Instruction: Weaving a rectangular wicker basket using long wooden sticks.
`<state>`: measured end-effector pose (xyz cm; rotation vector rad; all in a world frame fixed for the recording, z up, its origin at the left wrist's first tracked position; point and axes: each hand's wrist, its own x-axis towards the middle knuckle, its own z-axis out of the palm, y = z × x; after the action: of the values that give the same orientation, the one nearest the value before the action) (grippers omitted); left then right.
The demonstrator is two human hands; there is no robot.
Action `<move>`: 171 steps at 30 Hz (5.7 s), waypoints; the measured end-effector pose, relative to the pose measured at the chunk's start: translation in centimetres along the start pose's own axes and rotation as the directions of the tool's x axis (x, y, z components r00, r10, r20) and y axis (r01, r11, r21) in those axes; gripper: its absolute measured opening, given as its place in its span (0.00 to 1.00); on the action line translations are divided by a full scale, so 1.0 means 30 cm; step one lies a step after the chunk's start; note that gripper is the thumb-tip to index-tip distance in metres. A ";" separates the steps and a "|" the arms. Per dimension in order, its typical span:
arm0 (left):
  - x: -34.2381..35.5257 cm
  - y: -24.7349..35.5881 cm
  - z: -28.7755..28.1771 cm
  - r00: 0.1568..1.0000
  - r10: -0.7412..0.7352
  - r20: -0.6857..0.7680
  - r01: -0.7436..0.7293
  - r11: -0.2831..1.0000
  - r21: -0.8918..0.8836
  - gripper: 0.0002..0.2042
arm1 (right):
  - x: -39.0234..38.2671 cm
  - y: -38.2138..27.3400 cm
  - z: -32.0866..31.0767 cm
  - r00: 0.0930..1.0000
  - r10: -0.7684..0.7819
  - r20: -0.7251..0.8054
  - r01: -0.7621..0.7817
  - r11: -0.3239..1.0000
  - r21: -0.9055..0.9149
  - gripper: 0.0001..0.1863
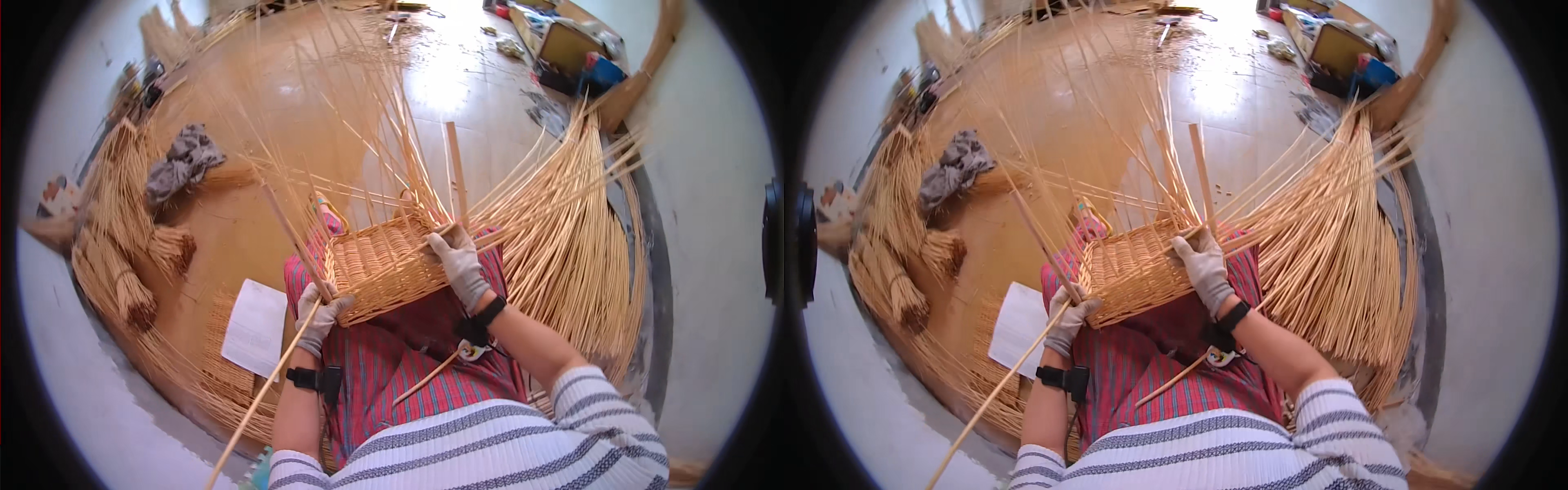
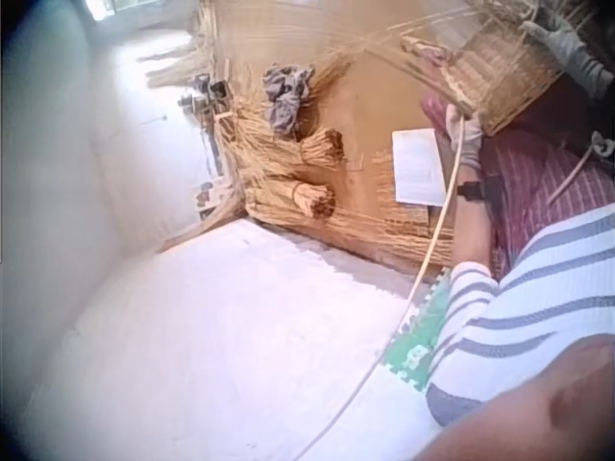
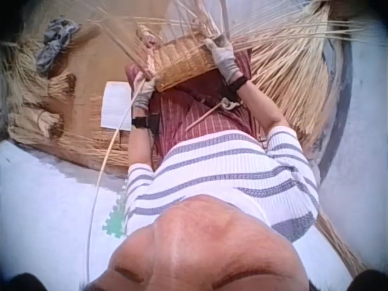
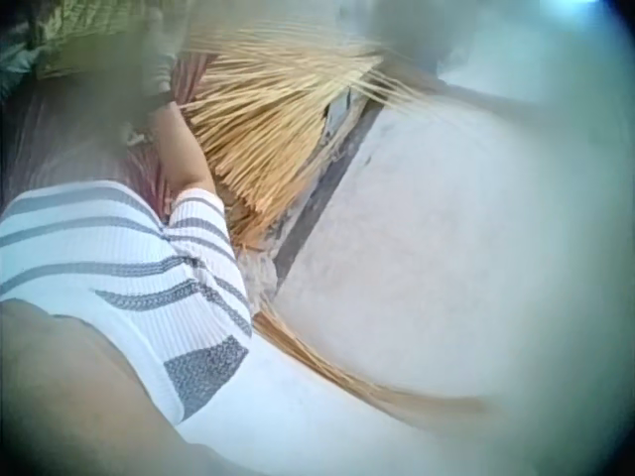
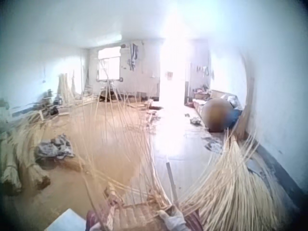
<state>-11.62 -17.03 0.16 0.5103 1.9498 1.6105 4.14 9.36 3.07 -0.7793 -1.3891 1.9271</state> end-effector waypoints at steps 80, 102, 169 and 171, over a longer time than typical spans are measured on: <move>0.157 0.344 0.617 0.923 -0.265 0.280 0.263 0.964 0.045 0.10 | 0.104 -0.233 -0.312 0.947 -0.320 0.006 0.319 0.946 0.052 0.10; 0.029 0.359 0.615 0.956 0.293 0.008 -0.275 0.889 0.366 0.35 | 0.318 -0.317 -0.359 0.917 -0.380 -0.121 0.291 0.845 -0.449 0.05; 0.165 0.043 0.778 0.782 0.605 0.152 -0.574 0.602 0.555 0.23 | -0.118 -0.402 0.028 0.599 0.127 0.791 0.482 0.731 -0.483 0.09; 0.089 0.281 0.780 0.810 0.564 0.162 -0.525 0.574 0.629 0.21 | -0.135 -0.357 0.057 0.633 0.221 0.742 0.485 0.634 -0.602 0.13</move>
<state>0.58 4.28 4.95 1.5006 2.5531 1.1859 6.95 7.86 14.19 -0.0579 -2.8436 1.4832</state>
